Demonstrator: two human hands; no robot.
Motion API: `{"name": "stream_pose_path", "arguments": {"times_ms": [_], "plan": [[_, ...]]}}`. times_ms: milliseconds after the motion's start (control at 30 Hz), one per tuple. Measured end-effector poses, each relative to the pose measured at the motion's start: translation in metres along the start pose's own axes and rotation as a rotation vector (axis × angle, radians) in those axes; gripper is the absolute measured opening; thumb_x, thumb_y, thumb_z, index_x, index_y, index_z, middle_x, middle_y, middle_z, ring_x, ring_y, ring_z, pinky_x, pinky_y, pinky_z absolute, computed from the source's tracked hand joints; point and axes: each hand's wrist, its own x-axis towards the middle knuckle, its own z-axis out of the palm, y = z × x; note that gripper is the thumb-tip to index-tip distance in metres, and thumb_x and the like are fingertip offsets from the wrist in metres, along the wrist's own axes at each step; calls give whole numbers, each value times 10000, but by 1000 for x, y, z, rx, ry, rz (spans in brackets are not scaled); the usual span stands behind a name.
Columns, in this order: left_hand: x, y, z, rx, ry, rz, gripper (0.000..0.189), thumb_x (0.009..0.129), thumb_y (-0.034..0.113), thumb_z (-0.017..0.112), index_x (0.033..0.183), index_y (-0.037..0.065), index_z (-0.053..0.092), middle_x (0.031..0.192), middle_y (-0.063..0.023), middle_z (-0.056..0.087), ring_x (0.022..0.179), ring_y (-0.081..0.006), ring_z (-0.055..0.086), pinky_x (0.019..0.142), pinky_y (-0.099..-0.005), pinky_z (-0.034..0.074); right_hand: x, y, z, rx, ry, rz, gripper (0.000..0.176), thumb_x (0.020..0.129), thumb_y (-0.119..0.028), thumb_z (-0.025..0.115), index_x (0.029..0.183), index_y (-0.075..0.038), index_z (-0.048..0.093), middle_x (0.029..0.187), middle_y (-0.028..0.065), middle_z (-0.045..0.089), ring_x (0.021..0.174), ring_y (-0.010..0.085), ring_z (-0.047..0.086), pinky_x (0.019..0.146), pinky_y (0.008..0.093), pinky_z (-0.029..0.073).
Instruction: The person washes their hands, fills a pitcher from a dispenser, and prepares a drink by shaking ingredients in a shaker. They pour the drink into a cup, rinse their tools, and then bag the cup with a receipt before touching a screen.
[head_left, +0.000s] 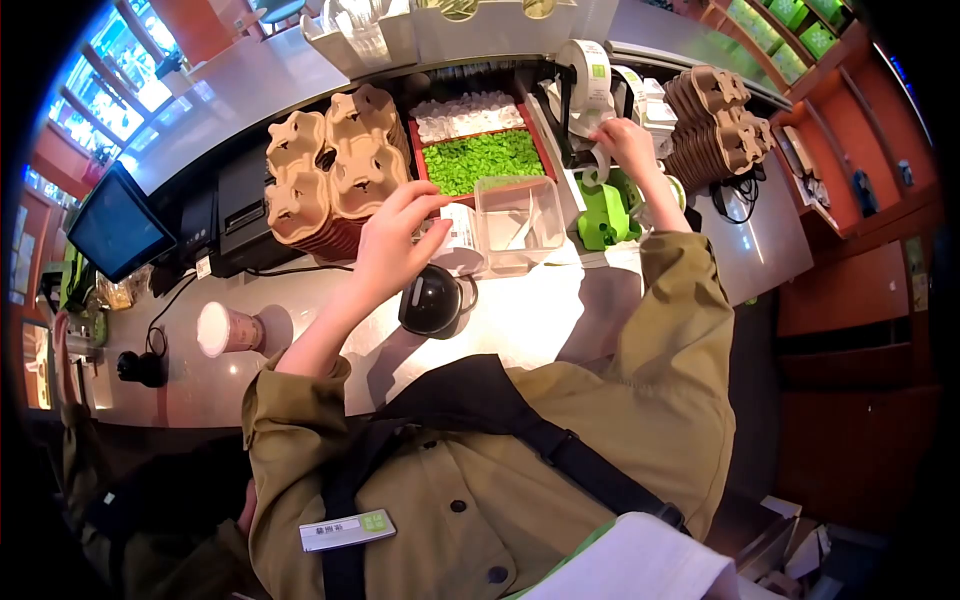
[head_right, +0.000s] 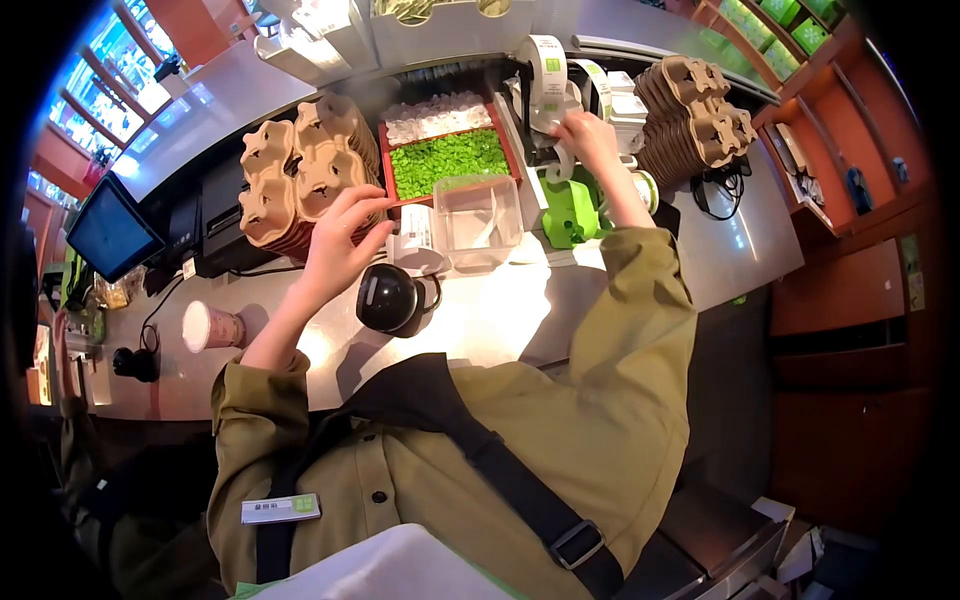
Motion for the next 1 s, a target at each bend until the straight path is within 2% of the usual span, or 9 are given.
{"name": "stream_pose_path", "arguments": {"times_ms": [167,333,433,500,633,733,767,900,1000], "plan": [[2,1,-10,-177,-4,-44,155,751,65,589,890,-1,582,861,-116,573,773,-234,578,671,-280,465,-9,-47,-75,265,-283,86,170,774,-201,576,805,-44,634,714,151,603,673,300,592,606,352,455],[12,19,-12,-311,14,195,474,734,173,637,1158,45,470,1044,-106,566,993,-223,523,874,-343,391,14,-167,-156,634,-576,-312,193,758,-97,608,922,5,601,761,125,615,660,180,582,629,285,451],[-2,21,-28,-768,-175,-47,546,721,195,667,1190,42,432,1001,-109,577,970,-181,530,857,-316,402,42,-216,-171,714,-713,-464,185,757,-133,621,895,-9,617,729,140,602,667,254,592,609,314,448],[-21,16,-48,-864,-31,-207,326,763,131,641,1015,-28,508,861,-77,604,806,-119,573,716,-240,462,66,-236,-169,640,-660,-555,174,771,-137,611,876,3,613,713,129,601,652,223,584,604,305,447],[-61,3,-86,-657,348,-272,244,760,145,645,903,-16,528,757,-90,613,701,-130,609,620,-260,494,132,-265,-136,624,-220,-337,171,781,-150,594,867,-2,605,771,111,608,728,142,578,646,275,451],[-99,0,-103,-161,487,-226,229,748,162,656,861,21,516,691,-113,590,613,-168,607,544,-264,462,215,-262,-93,36,142,-169,492,811,-483,476,992,-37,576,938,178,598,881,331,569,736,425,438],[-110,-2,-107,-59,480,-185,223,752,153,654,857,23,507,696,-98,588,618,-141,599,540,-249,449,236,-274,-101,-191,-182,74,628,791,-584,420,1042,-23,548,979,191,585,932,334,555,759,428,434],[-161,-3,-117,-454,500,-309,153,780,118,593,862,25,504,662,-101,578,551,-189,559,537,-304,433,289,-277,-74,-247,-423,289,864,640,-741,437,1125,-32,533,1167,171,514,1089,311,491,888,419,371],[-197,-22,-124,-326,339,-367,128,758,86,555,869,35,517,698,-97,573,602,-206,565,568,-311,438,315,-258,-44,-193,-445,270,791,616,-694,531,978,6,598,978,156,578,900,266,553,726,369,417]]}}
